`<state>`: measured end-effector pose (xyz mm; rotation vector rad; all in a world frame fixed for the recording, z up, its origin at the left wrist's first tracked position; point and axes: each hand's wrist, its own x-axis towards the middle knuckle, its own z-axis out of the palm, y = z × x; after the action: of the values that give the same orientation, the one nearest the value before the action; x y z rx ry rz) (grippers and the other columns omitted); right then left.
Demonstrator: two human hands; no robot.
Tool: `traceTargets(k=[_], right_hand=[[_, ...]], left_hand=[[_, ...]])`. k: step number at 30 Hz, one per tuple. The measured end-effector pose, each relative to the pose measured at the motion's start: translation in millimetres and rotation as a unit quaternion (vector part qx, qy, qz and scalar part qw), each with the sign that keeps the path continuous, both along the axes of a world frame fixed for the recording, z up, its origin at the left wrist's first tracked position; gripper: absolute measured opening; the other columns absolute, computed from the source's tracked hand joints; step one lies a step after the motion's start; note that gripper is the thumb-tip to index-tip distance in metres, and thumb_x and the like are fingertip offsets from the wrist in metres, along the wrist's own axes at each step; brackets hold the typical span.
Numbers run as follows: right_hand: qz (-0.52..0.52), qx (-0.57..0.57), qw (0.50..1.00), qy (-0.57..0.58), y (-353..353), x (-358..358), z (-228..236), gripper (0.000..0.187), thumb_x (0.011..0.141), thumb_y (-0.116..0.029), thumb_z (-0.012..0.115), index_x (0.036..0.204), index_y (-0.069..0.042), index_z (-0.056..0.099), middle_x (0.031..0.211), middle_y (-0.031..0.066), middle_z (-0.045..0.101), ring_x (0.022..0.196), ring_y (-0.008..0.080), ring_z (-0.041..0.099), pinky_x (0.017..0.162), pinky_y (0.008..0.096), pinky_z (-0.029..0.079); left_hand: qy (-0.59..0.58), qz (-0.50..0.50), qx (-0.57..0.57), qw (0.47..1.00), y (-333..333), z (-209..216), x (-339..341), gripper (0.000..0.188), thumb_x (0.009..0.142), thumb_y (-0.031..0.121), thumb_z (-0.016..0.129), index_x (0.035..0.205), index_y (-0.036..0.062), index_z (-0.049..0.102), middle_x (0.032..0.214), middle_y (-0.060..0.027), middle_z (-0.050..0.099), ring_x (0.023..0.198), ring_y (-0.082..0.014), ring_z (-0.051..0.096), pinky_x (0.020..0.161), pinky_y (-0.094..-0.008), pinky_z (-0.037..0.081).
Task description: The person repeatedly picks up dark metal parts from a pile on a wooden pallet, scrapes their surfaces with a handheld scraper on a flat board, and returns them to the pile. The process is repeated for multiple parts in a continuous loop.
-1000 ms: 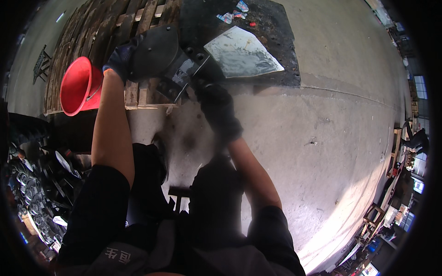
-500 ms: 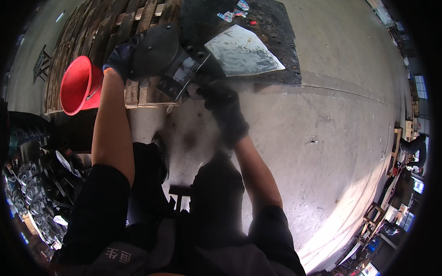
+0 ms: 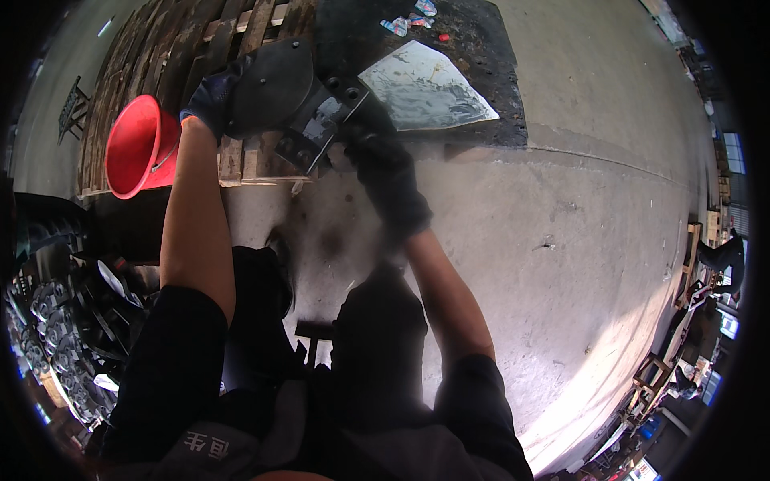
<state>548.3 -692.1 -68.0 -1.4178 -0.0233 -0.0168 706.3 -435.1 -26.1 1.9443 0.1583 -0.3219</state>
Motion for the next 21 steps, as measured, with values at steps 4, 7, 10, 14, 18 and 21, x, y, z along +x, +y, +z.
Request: traceTargets(k=[4,7,10,14,18,21], right_hand=[[0.019,0.152,0.986,0.060,-3,-4,-13,0.018,0.085,0.000,0.054,0.100,-0.003,0.063,0.092,0.0071,0.064,0.076,0.0126,0.058,0.064,0.0242,0.045],[0.002,0.187,0.972,0.141,-9,-10,-35,0.016,0.079,0.002,0.058,0.092,-0.003,0.065,0.090,0.0072,0.065,0.079,0.0148,0.060,0.068,0.0266,0.049],[0.042,-0.153,0.986,-0.040,-6,-14,-15,0.015,0.074,0.001,0.059,0.087,-0.003,0.064,0.086,0.0074,0.064,0.078,0.0173,0.061,0.067,0.0275,0.049],[0.072,-0.118,0.986,-0.094,-20,-10,-17,0.015,0.078,-0.003,0.058,0.092,-0.003,0.063,0.092,0.0079,0.065,0.081,0.0181,0.061,0.064,0.0274,0.048],[-0.016,0.265,0.960,0.094,-12,-6,-12,0.025,0.083,0.003,0.050,0.106,-0.002,0.058,0.105,0.0088,0.064,0.086,0.0190,0.060,0.060,0.0254,0.046],[-0.031,0.227,0.971,0.074,-6,-11,9,0.026,0.085,0.003,0.047,0.109,-0.001,0.056,0.109,0.0093,0.063,0.084,0.0181,0.059,0.058,0.0235,0.044]], left_hand=[[-0.011,0.010,-0.001,1.000,0,0,0,0.036,0.090,0.030,0.053,0.118,0.0083,0.058,0.114,-0.0136,0.062,0.105,-0.0202,0.059,0.089,-0.0307,0.044],[0.021,0.039,-0.039,0.998,-4,8,-2,0.039,0.090,0.035,0.053,0.115,0.0055,0.060,0.110,-0.0126,0.065,0.102,-0.0165,0.059,0.088,-0.0308,0.044],[-0.038,-0.017,0.025,0.999,11,-14,9,0.045,0.089,0.040,0.054,0.113,0.0025,0.061,0.107,-0.0111,0.066,0.099,-0.0162,0.059,0.086,-0.0308,0.045],[-0.067,-0.013,0.065,0.996,-2,6,-1,0.049,0.089,0.043,0.055,0.112,0.0001,0.061,0.105,-0.0110,0.066,0.096,-0.0157,0.058,0.085,-0.0310,0.045],[-0.017,0.028,-0.009,0.999,-4,4,-1,0.048,0.089,0.043,0.055,0.112,0.0015,0.062,0.105,-0.0127,0.066,0.098,-0.0164,0.058,0.086,-0.0315,0.044],[-0.010,0.033,-0.014,0.999,-3,8,-3,0.041,0.088,0.037,0.057,0.110,0.0033,0.063,0.107,-0.0122,0.065,0.100,-0.0179,0.058,0.087,-0.0314,0.044]])
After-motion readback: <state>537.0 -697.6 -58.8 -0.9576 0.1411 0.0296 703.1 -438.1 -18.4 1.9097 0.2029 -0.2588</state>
